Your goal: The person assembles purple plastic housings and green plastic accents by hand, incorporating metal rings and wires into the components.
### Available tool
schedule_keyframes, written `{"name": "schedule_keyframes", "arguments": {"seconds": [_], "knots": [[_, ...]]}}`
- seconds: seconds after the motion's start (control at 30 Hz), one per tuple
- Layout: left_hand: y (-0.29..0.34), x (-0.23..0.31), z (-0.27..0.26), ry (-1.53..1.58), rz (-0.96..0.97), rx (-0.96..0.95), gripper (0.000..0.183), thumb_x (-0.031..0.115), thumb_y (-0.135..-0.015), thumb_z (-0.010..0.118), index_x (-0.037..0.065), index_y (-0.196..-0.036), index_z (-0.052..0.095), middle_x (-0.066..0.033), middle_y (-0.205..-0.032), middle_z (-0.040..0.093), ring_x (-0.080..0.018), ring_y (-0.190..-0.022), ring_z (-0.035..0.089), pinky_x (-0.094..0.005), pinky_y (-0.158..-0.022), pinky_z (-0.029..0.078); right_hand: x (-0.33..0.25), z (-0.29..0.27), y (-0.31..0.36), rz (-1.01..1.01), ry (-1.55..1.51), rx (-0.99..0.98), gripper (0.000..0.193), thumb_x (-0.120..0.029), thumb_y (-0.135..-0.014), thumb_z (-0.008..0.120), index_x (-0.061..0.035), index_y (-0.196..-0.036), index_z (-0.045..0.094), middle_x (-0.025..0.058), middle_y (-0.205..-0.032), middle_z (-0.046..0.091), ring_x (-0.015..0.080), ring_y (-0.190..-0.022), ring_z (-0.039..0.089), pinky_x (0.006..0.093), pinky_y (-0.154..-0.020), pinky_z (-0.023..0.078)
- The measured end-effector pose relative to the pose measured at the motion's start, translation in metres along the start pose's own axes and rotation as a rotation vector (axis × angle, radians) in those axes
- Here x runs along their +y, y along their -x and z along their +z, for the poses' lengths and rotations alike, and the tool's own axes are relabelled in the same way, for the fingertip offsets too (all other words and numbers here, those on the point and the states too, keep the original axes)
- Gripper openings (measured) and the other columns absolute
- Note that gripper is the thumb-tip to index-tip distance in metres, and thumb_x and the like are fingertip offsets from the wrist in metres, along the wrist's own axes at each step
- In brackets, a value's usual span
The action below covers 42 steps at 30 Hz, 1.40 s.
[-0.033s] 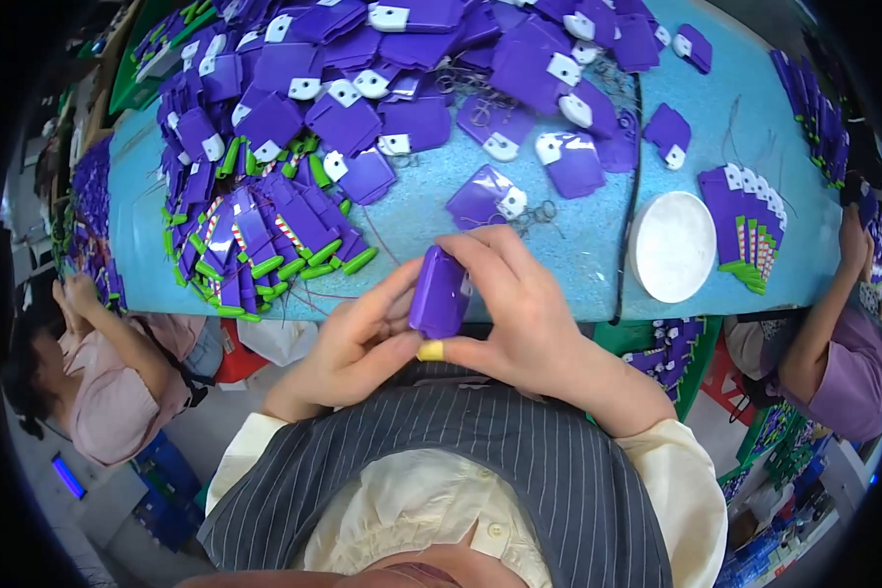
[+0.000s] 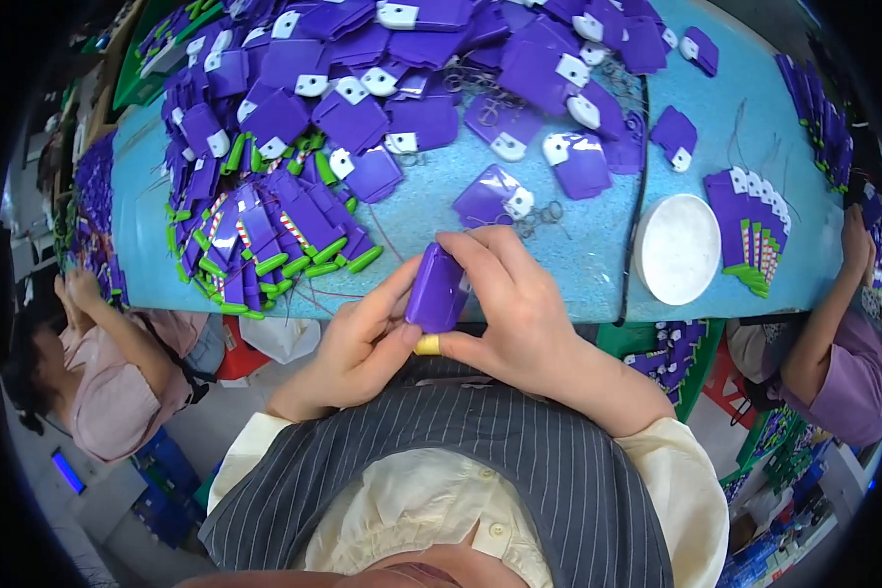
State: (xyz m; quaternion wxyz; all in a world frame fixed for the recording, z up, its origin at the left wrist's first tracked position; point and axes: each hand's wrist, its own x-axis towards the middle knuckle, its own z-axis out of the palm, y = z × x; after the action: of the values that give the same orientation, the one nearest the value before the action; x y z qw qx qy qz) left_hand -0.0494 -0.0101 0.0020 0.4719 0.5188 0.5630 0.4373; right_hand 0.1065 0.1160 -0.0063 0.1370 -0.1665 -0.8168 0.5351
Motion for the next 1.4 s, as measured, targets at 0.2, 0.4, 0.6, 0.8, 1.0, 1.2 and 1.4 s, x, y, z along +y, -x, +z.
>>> {"name": "schedule_keyframes", "arguments": {"seconds": [0.2, 0.4, 0.6, 0.8, 1.0, 1.2, 1.4], "knots": [[0.006, -0.024, 0.004, 0.602, -0.226, 0.415, 0.035, 0.0, -0.091, 0.036, -0.003, -0.126, 0.038, -0.0149, -0.107, 0.059, -0.0242, -0.093, 0.063, -0.0315, -0.08, 0.053, 0.007, 0.024, -0.003, -0.125, 0.112, 0.157, 0.075, -0.011, -0.055, 0.081, 0.0037, -0.119, 0.045, 0.0189, -0.108, 0.049, 0.0345, -0.093, 0.054, 0.0379, -0.075, 0.048], [0.025, -0.029, -0.047, 0.605, 0.034, 0.792, 0.028, 0.015, -0.094, 0.044, -0.004, -0.116, 0.044, -0.0181, -0.104, 0.059, -0.028, -0.089, 0.064, -0.0339, -0.074, 0.055, 0.0, 0.035, -0.038, -0.237, 0.531, 0.172, 0.083, -0.018, -0.057, 0.078, 0.0016, -0.128, 0.039, 0.0176, -0.118, 0.045, 0.0323, -0.1, 0.051, 0.036, -0.08, 0.044], [0.017, -0.039, -0.051, 0.602, 0.003, 0.893, 0.032, 0.022, -0.097, 0.039, -0.005, -0.111, 0.049, -0.0173, -0.102, 0.059, -0.0252, -0.09, 0.061, -0.0352, -0.077, 0.051, 0.004, 0.094, -0.072, -0.3, 0.719, 0.052, 0.054, -0.018, -0.062, 0.075, -0.0011, -0.109, 0.055, 0.0096, -0.103, 0.053, 0.0254, -0.093, 0.054, 0.034, -0.072, 0.046], [0.005, -0.043, -0.048, 0.815, -0.025, 0.678, 0.031, 0.021, -0.098, 0.036, -0.004, -0.11, 0.049, -0.0166, -0.102, 0.057, -0.0212, -0.085, 0.058, -0.0314, -0.071, 0.046, 0.008, 0.035, -0.032, -0.156, 0.18, 0.153, 0.027, -0.003, -0.075, 0.064, -0.0031, -0.101, 0.058, 0.0108, -0.087, 0.058, 0.022, -0.074, 0.06, 0.0288, -0.06, 0.048], [-0.01, -0.044, -0.019, 0.633, -0.161, 0.398, 0.034, 0.025, -0.098, 0.035, 0.0, -0.121, 0.042, -0.0223, -0.114, 0.057, -0.0229, -0.09, 0.061, -0.0304, -0.074, 0.048, 0.0, 0.0, 0.016, 0.229, -0.996, 0.406, 0.022, 0.001, -0.082, 0.059, -0.0021, -0.101, 0.049, 0.0159, -0.09, 0.062, 0.0194, -0.064, 0.064, 0.0265, -0.053, 0.052], [-0.03, -0.025, 0.028, 0.932, 0.073, 0.532, 0.036, 0.024, -0.099, 0.034, 0.003, -0.129, 0.033, -0.0235, -0.117, 0.054, -0.0293, -0.1, 0.061, -0.0351, -0.081, 0.051, 0.01, 0.035, 0.023, 0.494, -1.044, 0.187, 0.023, -0.002, -0.082, 0.063, 0.0003, -0.101, 0.051, 0.0133, -0.095, 0.063, 0.0213, -0.079, 0.066, 0.0271, -0.067, 0.054], [-0.003, -0.011, 0.012, 0.962, -0.232, 0.305, 0.032, 0.02, -0.097, 0.043, 0.001, -0.122, 0.04, -0.0149, -0.11, 0.059, -0.0219, -0.086, 0.065, -0.031, -0.074, 0.053, 0.013, -0.005, 0.023, 0.311, -0.828, 0.259, 0.036, -0.018, -0.095, 0.046, 0.0053, -0.123, 0.047, 0.0172, -0.115, 0.057, 0.0228, -0.099, 0.061, 0.0329, -0.084, 0.049]]}}
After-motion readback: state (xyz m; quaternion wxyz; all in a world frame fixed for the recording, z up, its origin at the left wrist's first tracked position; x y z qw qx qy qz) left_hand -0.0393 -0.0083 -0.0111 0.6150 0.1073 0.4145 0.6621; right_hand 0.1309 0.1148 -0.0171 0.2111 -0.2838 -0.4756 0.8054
